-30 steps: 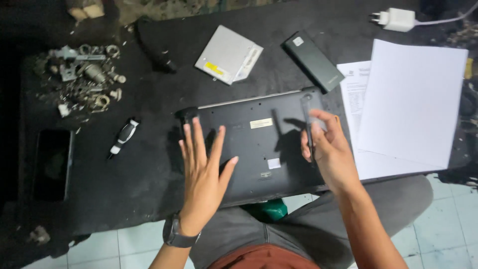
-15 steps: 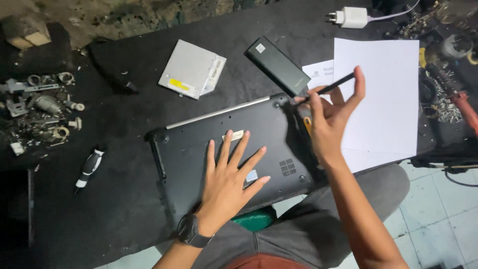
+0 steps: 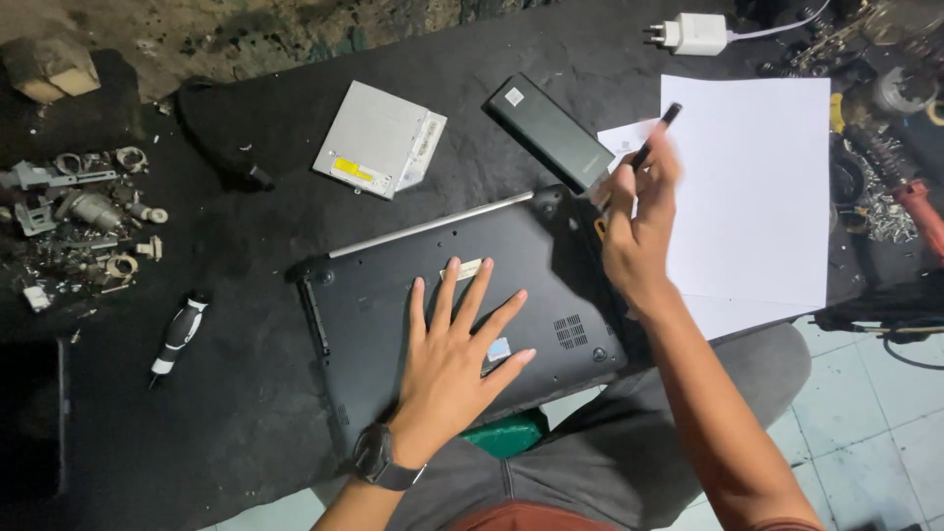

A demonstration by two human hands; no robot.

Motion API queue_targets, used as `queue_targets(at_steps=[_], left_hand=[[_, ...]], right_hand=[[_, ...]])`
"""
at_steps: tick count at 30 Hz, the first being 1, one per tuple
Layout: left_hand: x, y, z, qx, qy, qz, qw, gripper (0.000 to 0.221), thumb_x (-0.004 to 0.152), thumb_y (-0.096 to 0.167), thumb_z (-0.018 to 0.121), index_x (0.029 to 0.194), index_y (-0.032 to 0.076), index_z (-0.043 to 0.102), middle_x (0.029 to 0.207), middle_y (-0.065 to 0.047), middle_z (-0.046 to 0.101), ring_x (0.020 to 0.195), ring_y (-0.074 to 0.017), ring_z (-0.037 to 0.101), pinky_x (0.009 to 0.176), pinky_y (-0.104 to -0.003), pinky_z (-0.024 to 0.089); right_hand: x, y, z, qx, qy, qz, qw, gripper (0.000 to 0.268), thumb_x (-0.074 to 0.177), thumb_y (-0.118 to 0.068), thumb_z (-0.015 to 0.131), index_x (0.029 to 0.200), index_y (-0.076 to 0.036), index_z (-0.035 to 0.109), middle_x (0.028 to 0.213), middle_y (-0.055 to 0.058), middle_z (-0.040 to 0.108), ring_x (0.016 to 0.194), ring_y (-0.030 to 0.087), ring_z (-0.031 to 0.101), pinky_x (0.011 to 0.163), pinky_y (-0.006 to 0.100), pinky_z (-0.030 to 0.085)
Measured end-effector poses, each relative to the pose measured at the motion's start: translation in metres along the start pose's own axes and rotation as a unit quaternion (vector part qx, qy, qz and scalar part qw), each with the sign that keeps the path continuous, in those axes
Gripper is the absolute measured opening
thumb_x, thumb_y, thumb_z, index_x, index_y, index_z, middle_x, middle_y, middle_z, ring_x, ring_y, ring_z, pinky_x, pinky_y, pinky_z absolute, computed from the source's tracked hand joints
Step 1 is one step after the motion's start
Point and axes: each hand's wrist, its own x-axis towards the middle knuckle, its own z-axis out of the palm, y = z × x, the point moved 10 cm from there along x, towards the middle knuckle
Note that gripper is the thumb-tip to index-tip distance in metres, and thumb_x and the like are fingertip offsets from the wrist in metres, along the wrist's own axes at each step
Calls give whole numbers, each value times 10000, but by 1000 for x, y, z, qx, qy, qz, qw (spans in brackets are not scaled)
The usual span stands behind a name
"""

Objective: Disassembling a laptop to remove the optical drive and battery using a screwdriver and a brush.

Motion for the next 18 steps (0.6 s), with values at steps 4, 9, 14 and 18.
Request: queue_targets(at_steps=[4,9,14,18], left_hand=[[-2,-6,-18,-149,14,-20,989,521,981,416,651,1462,231,574,1680,-128,278,1551,-426,247,1228,-667,169],[-39,-49,-81,-231,138,-144,952,267,969,207,690,1226,147,730,1465,-123,533,1351,-299,517,1123,-426,395],[-133,-112,-71,-168,133,-390,895,501,916,304,728,1364,123,597,1204,-98,553,1012,-258,557,989,-437,424],[-168,-121,-31,-204,-32,-521,828,677,869,428,718,1471,208,500,1245,-42,505,1030,-218,553,983,-430,442]], right_hand=[[10,-8,11,-197,-143,122,962,380,985,54,378,1240,-54,637,1007,93,408,735,180,506,782,330,428],[-15,-10,8,-305,-218,203,905,209,1073,-266,552,1200,-135,655,1023,90,459,701,247,561,741,425,470],[-41,2,8,-417,-258,239,838,525,939,-599,651,1214,-154,604,1101,93,495,810,354,637,617,512,521],[-53,12,12,-418,-253,229,842,547,953,-612,626,1180,-115,599,1111,94,510,749,336,599,587,509,504]])
